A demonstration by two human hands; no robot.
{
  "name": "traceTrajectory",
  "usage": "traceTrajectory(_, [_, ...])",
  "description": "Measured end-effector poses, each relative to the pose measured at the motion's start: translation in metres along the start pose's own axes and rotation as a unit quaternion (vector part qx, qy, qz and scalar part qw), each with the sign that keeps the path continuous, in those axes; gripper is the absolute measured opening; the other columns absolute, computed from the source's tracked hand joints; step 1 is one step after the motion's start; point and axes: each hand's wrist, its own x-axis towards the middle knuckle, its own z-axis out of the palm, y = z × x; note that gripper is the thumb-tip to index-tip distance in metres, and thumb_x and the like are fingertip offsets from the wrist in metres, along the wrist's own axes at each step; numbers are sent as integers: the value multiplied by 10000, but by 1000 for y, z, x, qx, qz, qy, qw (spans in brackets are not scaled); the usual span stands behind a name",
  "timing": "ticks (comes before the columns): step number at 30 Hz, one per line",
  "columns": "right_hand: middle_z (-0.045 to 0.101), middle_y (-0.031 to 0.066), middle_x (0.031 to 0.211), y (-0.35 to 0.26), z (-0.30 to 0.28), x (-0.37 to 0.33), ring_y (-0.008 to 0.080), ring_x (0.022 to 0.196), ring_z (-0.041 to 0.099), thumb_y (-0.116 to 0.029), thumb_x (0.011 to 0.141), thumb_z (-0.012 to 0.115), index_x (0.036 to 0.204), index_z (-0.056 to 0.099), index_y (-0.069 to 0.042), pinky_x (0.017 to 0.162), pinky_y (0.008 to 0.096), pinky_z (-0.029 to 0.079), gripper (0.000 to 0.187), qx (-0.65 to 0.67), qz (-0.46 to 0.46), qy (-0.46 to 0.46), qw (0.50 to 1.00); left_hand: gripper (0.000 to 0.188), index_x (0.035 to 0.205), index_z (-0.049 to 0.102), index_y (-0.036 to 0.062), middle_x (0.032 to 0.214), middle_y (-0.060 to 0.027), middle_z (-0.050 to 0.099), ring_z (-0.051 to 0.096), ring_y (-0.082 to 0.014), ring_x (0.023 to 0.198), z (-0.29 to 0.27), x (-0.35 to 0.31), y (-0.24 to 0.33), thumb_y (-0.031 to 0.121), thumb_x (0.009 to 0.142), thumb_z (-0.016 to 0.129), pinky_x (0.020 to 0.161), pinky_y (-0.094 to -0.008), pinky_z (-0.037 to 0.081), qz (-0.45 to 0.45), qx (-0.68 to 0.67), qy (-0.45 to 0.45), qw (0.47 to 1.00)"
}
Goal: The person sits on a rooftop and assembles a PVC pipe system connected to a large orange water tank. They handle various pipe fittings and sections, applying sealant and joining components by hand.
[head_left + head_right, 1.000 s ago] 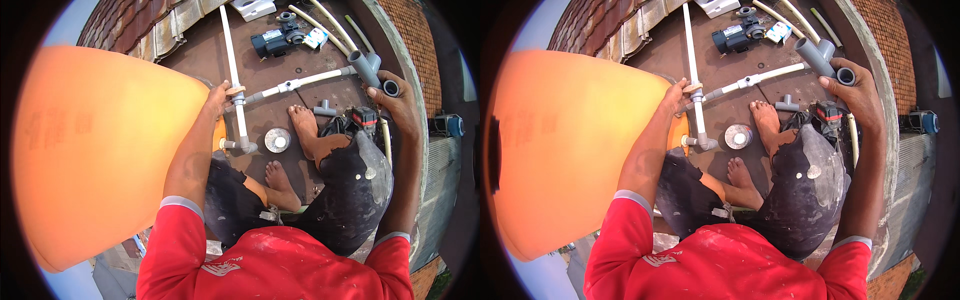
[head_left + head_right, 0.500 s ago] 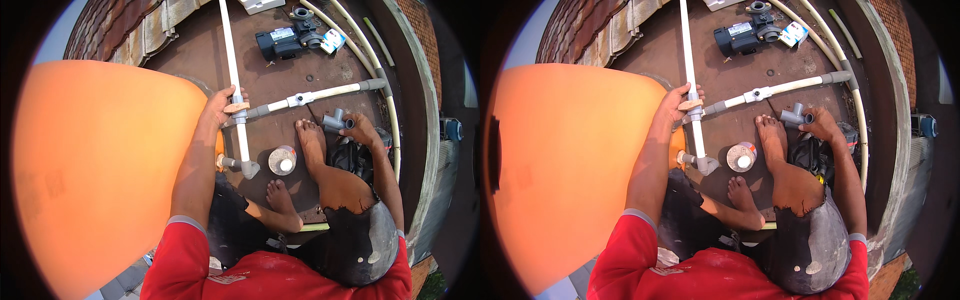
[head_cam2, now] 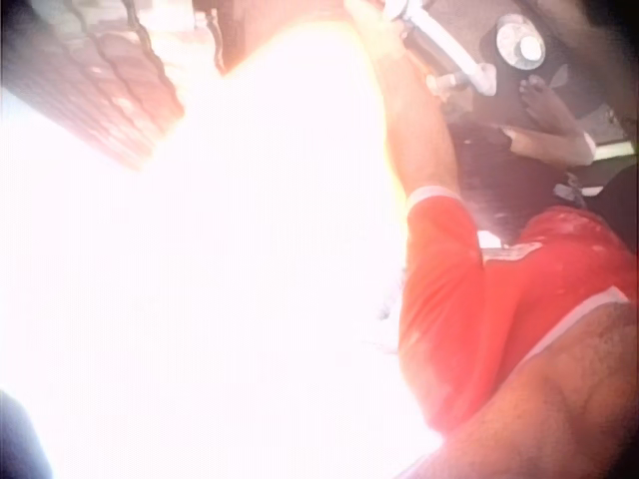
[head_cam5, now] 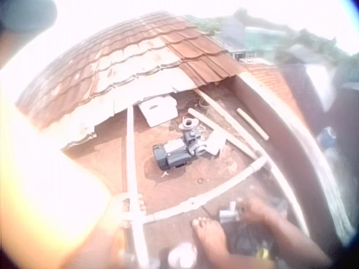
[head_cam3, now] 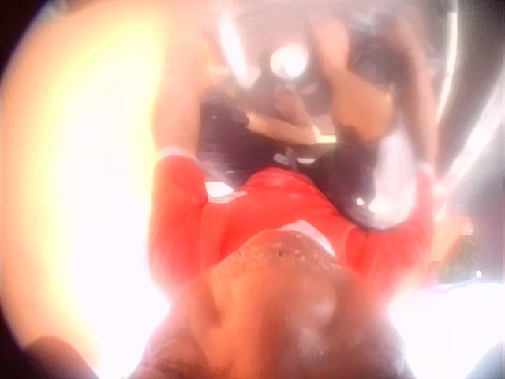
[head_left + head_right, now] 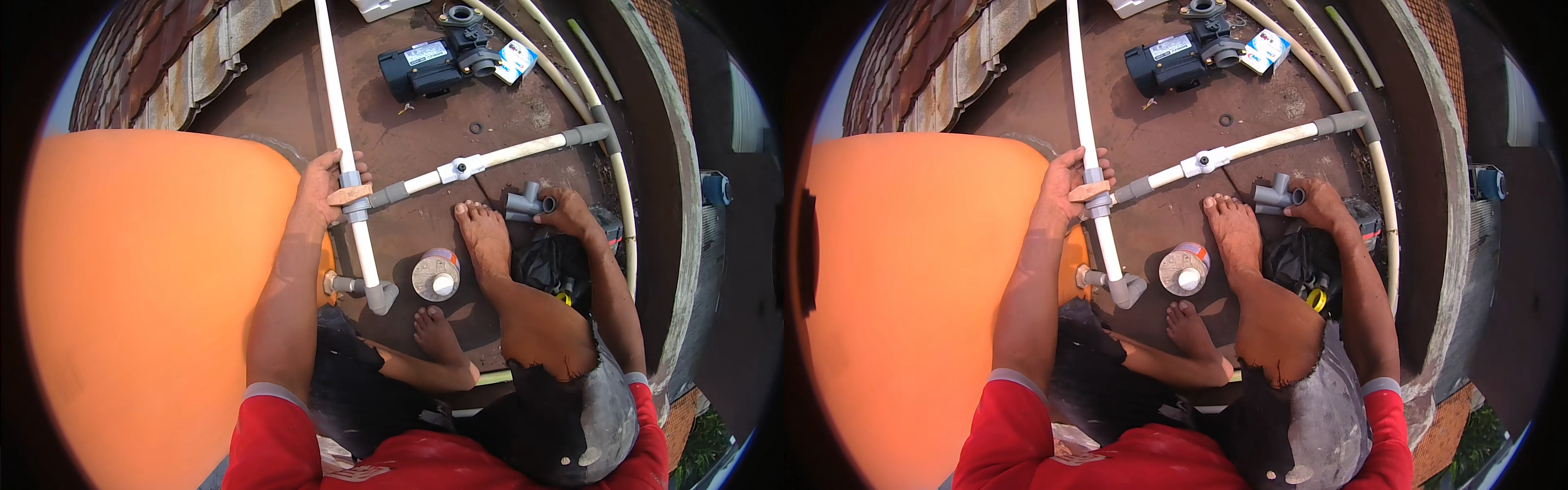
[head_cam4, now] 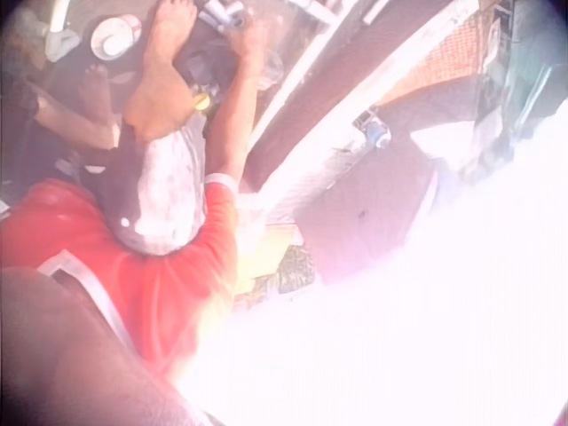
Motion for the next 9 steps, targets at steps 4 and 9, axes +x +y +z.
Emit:
traceTrajectory(4, [779, 215, 1129, 6, 4, -11, 360, 1074, 761, -268, 731, 948, 1246, 775, -77, 972, 450, 583, 576, -28, 17, 19, 999, 443, 1269, 659, -54, 970, -158, 699, 723, -324, 913, 3, 5, -3, 328, 1078, 539, 907, -503, 645, -4, -3, -11, 1000])
traceTrajectory(9, [754, 204, 1327, -18, -21, -27, 263, 1285, 715, -293, 884, 836, 1333, 762, -187, 1080, 393, 572, 468, -57, 47, -12, 997, 470, 1283, 655, -38, 997, -164, 690, 714, -327, 946, 6, 4, -2, 364, 1063, 551, 931, -492, 637, 4, 21, 4, 1000])
